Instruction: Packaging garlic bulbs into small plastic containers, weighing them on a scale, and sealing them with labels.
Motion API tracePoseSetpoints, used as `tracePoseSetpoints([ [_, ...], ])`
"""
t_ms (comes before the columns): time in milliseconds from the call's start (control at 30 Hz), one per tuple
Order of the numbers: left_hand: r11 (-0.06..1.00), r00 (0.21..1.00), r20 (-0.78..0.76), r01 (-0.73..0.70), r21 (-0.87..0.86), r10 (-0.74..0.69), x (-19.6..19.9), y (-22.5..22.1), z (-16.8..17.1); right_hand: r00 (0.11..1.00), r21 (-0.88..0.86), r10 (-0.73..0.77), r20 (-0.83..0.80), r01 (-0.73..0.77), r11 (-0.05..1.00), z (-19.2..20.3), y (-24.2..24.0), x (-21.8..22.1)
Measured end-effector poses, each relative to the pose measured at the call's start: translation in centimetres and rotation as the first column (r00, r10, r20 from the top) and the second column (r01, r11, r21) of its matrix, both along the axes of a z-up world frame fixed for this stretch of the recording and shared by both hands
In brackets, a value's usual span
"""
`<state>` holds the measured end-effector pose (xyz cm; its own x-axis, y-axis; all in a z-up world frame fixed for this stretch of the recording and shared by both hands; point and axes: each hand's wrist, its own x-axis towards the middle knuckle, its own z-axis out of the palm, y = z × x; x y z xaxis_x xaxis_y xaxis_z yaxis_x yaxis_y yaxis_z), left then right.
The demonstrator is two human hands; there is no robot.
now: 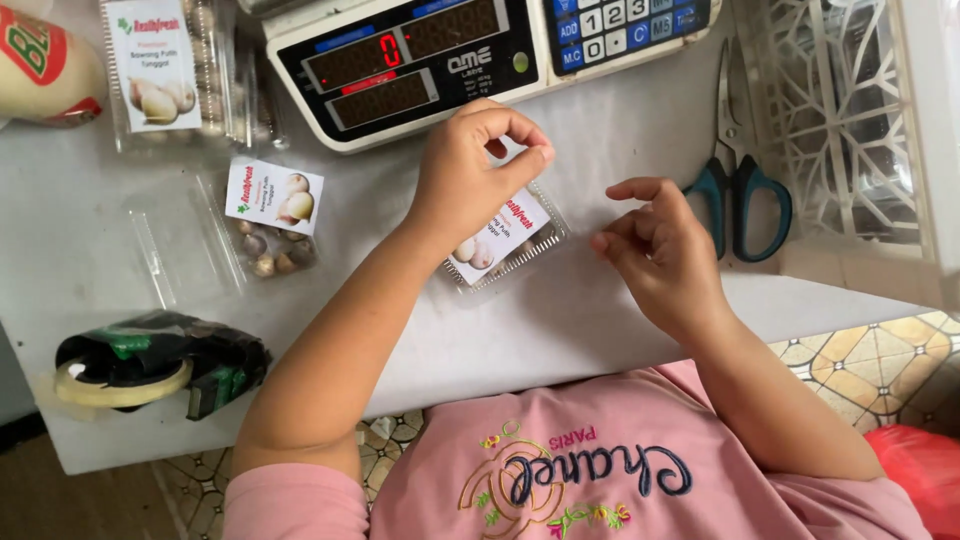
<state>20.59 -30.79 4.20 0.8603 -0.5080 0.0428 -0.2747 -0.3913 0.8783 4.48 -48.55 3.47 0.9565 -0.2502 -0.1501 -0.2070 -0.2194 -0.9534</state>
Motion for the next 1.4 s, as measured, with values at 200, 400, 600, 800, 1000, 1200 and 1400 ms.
tracePoseSetpoints([
  [200, 1.000, 0.999, -0.041, 0.024, 0.012, -0.023, -0.2, 0.5, -0.6, 0.999, 0.146, 0.018, -0.051, -0.010, 0.989, -1.4, -0.8, 0.4],
  [400, 0.993, 0.970, -0.231, -0.055, 0.106, 0.079, -2.9, 3.0, 0.1, 0.984, 0.283, 0.129, -0.120, -0.091, 0.955, -2.2, -2.0, 0.0],
  [600, 0.999, 0.953, -0.300, -0.032, 0.039, 0.042, -3.6, 4.0, 0.5, 0.962, 0.302, 0.221, -0.163, -0.165, 0.939, -1.5, -1.1, -0.9],
  [800, 0.996, 0.949, -0.314, 0.060, 0.071, -0.035, -3.5, 3.6, 1.8, 0.970, 0.255, 0.128, -0.206, -0.073, 0.964, -1.4, 1.2, -3.2],
  [1000, 0.987, 0.945, -0.318, 0.115, 0.110, -0.074, -3.5, 3.4, 1.4, 0.982, 0.290, 0.061, -0.179, -0.006, 0.957, -2.0, 2.2, -4.1],
  [1200, 0.988, 0.944, -0.326, 0.102, 0.119, -0.058, -3.7, 3.7, 1.6, 0.986, 0.314, 0.043, -0.164, 0.010, 0.949, -2.1, 2.9, -3.8],
  [1400, 0.986, 0.945, -0.322, 0.106, 0.127, -0.060, -3.8, 3.8, 1.2, 0.989, 0.286, 0.033, -0.146, 0.010, 0.958, -2.5, 3.1, -4.1],
])
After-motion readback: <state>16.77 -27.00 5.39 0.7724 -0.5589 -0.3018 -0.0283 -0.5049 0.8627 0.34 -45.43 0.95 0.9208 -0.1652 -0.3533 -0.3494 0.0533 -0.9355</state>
